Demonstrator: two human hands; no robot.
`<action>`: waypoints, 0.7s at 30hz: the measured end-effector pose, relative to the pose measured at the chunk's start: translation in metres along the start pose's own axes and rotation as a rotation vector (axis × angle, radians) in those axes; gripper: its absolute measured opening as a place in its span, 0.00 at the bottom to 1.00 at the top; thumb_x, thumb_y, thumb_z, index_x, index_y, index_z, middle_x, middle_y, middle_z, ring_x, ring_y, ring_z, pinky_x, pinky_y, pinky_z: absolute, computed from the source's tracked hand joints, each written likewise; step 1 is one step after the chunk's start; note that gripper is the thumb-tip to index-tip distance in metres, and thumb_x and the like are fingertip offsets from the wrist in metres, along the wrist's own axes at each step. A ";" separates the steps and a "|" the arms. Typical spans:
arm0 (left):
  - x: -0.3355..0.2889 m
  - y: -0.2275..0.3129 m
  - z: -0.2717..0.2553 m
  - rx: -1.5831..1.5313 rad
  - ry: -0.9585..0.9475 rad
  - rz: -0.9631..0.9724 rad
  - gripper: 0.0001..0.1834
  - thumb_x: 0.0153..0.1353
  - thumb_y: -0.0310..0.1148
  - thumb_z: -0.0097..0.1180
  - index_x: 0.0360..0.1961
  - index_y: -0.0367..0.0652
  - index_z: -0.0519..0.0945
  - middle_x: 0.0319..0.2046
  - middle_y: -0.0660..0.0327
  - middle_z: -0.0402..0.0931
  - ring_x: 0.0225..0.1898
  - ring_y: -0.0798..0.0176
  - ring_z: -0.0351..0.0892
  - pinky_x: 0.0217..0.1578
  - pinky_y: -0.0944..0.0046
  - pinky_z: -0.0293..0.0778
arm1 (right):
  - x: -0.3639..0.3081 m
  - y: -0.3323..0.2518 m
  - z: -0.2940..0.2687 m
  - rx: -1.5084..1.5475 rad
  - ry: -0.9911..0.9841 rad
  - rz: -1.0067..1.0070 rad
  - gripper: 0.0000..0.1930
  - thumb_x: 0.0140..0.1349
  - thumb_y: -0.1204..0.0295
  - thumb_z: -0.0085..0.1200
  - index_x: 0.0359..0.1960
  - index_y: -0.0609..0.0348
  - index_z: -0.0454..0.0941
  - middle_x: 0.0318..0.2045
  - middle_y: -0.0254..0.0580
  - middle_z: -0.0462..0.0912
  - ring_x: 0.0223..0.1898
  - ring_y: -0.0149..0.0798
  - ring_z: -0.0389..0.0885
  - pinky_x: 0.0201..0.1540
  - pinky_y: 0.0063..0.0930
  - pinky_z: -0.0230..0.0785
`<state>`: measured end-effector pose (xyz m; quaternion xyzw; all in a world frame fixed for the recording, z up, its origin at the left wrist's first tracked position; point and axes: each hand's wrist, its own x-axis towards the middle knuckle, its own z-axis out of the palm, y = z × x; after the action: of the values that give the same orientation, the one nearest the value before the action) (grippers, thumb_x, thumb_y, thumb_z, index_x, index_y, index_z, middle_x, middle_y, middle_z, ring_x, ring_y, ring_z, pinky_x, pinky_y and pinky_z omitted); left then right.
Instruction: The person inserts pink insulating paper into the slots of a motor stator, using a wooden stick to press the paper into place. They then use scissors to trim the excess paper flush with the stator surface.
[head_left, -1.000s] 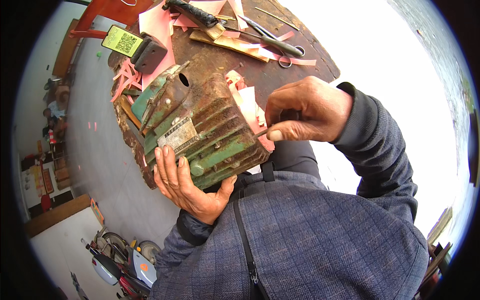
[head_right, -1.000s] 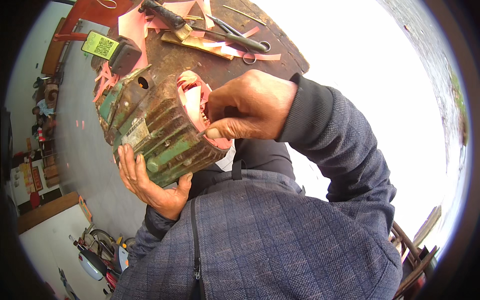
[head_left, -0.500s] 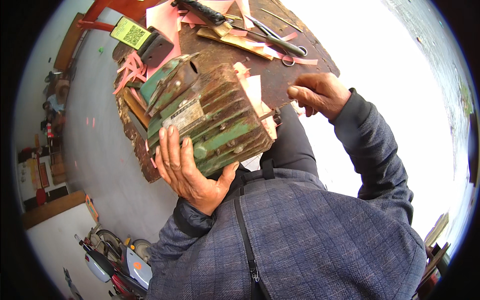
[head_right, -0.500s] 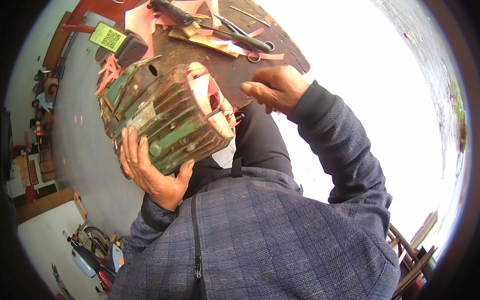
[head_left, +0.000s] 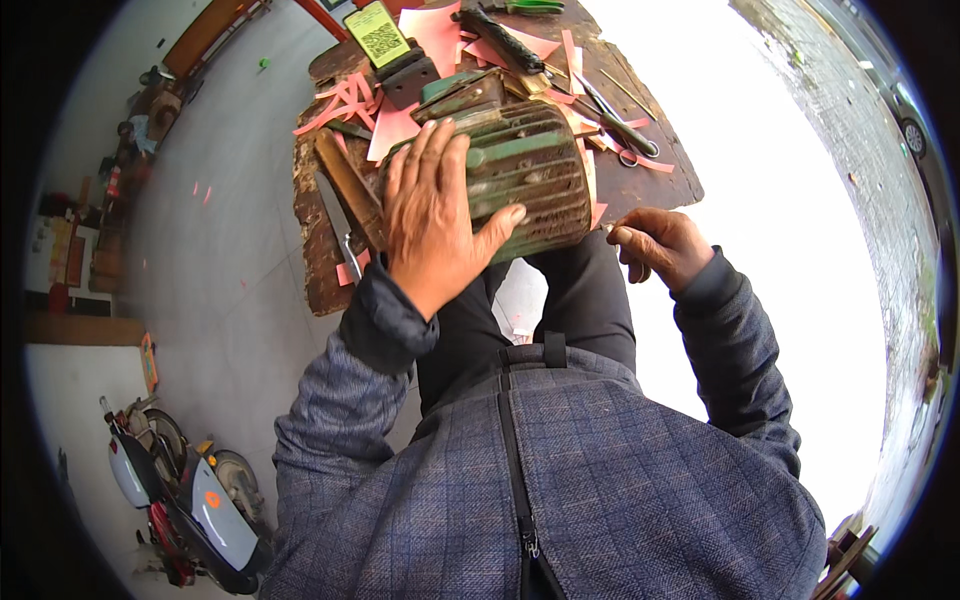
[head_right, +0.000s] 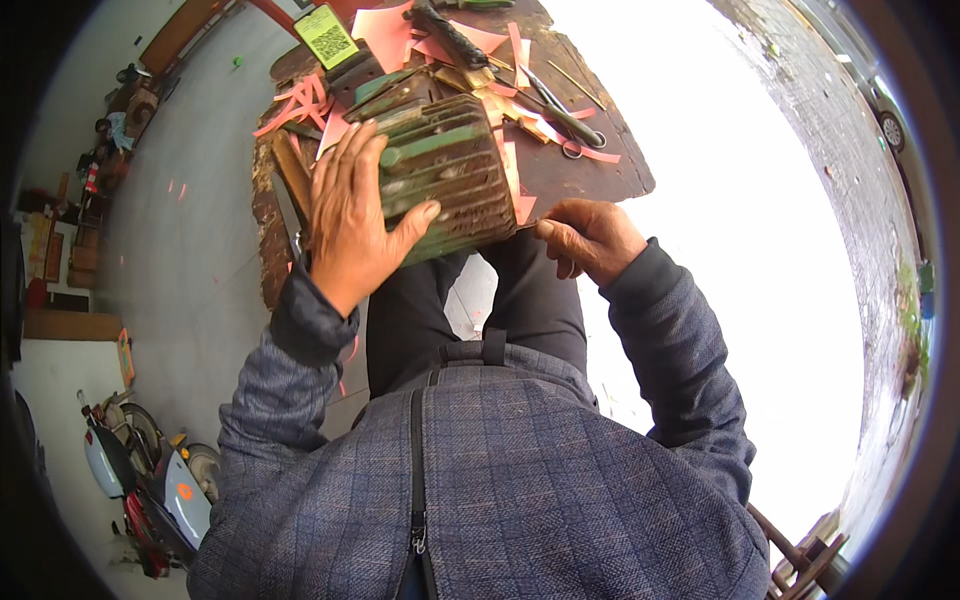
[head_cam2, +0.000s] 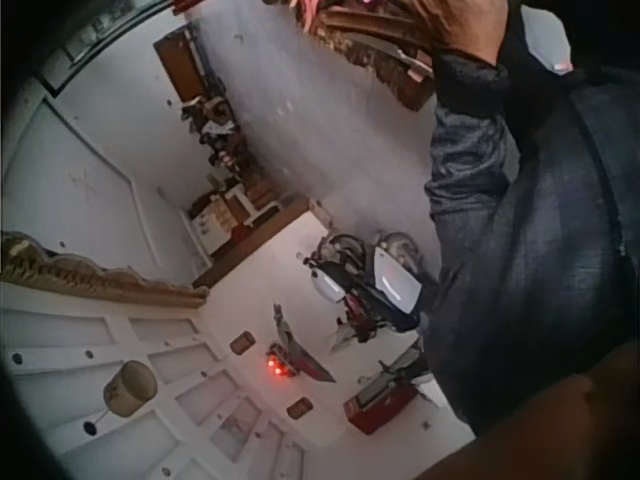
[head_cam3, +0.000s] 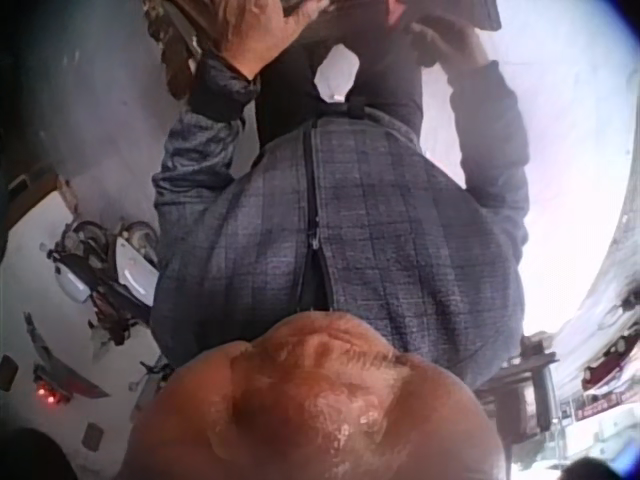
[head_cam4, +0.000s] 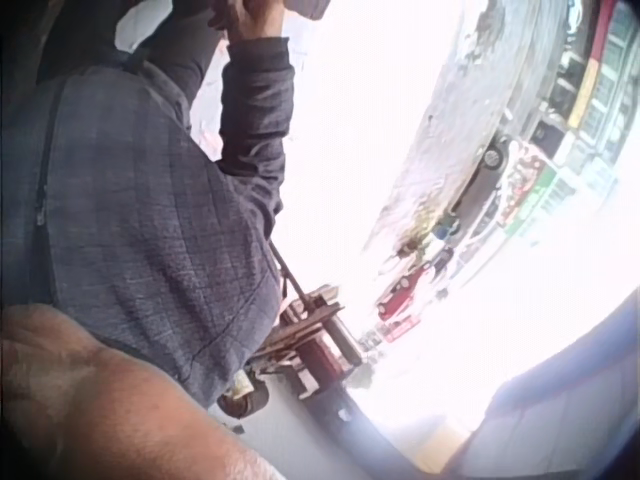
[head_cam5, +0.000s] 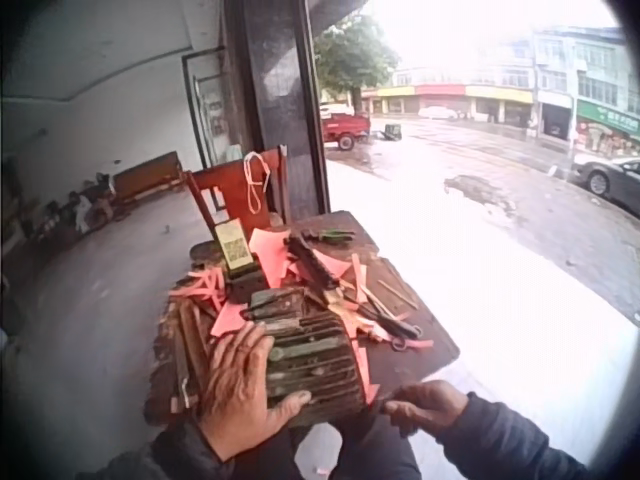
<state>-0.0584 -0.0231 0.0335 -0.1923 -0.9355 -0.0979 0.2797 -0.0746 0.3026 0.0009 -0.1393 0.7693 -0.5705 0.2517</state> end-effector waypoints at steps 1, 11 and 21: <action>0.003 -0.004 0.001 -0.002 0.004 0.001 0.46 0.65 0.60 0.68 0.69 0.32 0.70 0.71 0.41 0.70 0.74 0.37 0.67 0.75 0.38 0.57 | -0.003 -0.005 0.003 -0.016 -0.007 -0.001 0.24 0.80 0.53 0.58 0.51 0.68 0.83 0.32 0.40 0.85 0.30 0.33 0.87 0.36 0.28 0.83; -0.014 -0.050 0.009 -0.144 0.195 -0.202 0.48 0.70 0.61 0.65 0.76 0.34 0.66 0.73 0.38 0.68 0.75 0.39 0.67 0.77 0.46 0.58 | -0.020 -0.018 0.025 -0.102 0.005 -0.119 0.24 0.80 0.55 0.59 0.55 0.69 0.82 0.35 0.42 0.85 0.34 0.35 0.87 0.40 0.29 0.83; -0.078 -0.099 -0.003 -1.346 0.039 -1.104 0.36 0.75 0.63 0.58 0.65 0.41 0.77 0.57 0.55 0.80 0.59 0.59 0.79 0.67 0.55 0.68 | 0.003 0.003 0.022 -0.015 0.356 -0.329 0.30 0.73 0.55 0.67 0.63 0.71 0.78 0.51 0.50 0.88 0.55 0.41 0.87 0.59 0.34 0.79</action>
<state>-0.0381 -0.1374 -0.0154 0.1661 -0.6334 -0.7550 0.0350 -0.0650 0.2837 -0.0079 -0.1618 0.7727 -0.6136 0.0146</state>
